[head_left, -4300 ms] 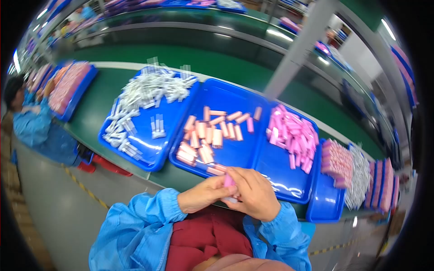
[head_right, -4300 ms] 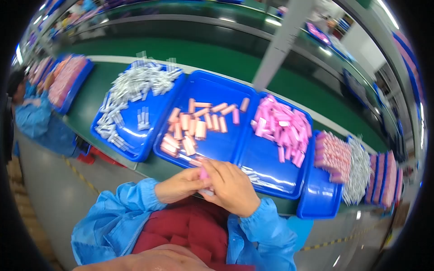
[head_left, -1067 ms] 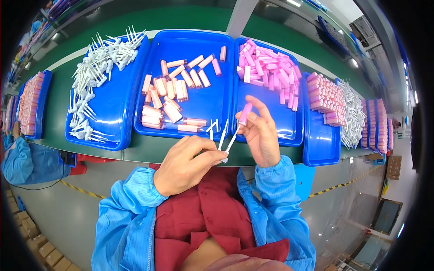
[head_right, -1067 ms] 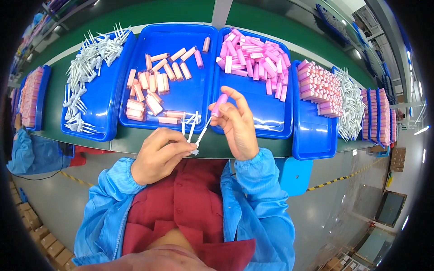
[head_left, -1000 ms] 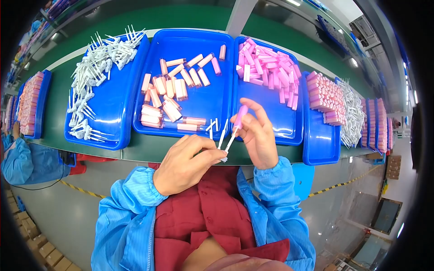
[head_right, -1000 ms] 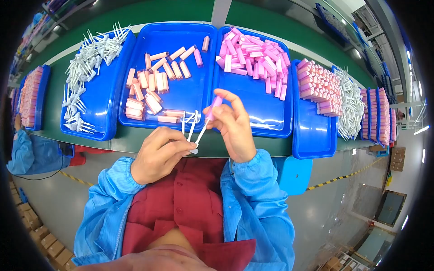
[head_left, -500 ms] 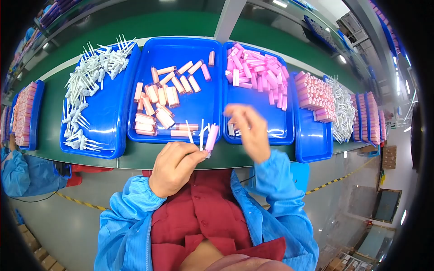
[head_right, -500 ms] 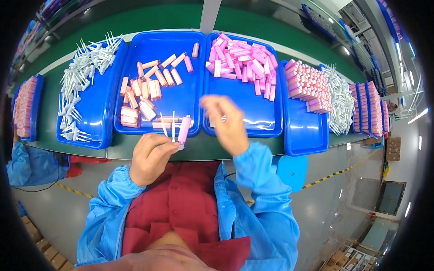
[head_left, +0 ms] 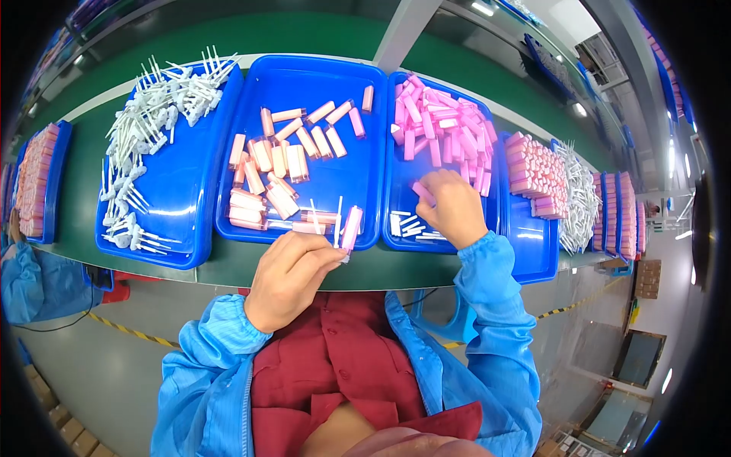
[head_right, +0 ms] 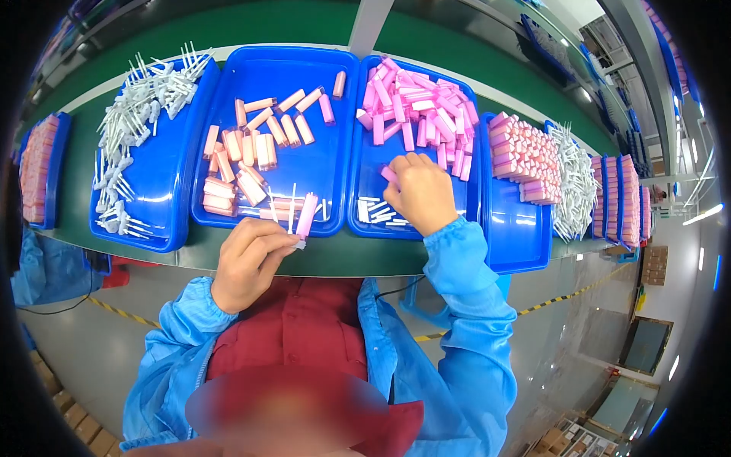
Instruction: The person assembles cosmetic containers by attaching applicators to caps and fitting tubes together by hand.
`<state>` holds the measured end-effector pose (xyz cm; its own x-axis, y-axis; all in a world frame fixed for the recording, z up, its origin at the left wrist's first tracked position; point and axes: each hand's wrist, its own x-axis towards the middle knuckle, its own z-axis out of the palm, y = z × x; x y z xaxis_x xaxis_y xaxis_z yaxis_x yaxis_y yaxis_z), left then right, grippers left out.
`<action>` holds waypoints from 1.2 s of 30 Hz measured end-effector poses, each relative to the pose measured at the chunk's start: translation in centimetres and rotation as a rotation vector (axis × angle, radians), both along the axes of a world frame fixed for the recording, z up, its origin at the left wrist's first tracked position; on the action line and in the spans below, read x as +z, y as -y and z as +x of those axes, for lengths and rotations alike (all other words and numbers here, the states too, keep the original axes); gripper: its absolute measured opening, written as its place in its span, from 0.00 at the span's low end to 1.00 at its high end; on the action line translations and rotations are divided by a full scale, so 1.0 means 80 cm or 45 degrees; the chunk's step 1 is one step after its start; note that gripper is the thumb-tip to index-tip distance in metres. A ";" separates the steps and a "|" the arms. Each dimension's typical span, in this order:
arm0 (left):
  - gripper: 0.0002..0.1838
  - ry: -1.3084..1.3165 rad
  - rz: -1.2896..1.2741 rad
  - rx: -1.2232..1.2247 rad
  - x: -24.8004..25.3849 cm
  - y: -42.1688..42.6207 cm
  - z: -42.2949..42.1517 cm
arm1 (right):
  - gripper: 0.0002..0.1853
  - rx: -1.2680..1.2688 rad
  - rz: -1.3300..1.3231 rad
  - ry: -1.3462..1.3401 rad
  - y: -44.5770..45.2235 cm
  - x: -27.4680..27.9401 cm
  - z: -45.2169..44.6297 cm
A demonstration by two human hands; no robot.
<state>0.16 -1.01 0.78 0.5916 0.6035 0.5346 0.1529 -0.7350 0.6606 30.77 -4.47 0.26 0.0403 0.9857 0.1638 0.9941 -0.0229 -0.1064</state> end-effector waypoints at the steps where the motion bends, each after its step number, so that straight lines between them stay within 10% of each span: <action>1: 0.17 -0.004 0.006 -0.041 0.003 -0.001 0.002 | 0.10 -0.139 -0.113 -0.308 0.001 0.008 -0.004; 4: 0.16 -0.005 0.014 -0.134 0.014 0.001 0.005 | 0.16 -0.279 0.095 -1.696 0.011 -0.005 -0.020; 8: 0.15 -0.017 0.015 -0.253 0.026 0.003 0.009 | 0.26 -0.146 0.241 -2.518 0.015 0.003 -0.069; 36: 0.16 0.073 -0.090 -0.163 0.013 -0.009 -0.016 | 0.15 0.029 -0.097 -2.269 0.009 0.008 -0.121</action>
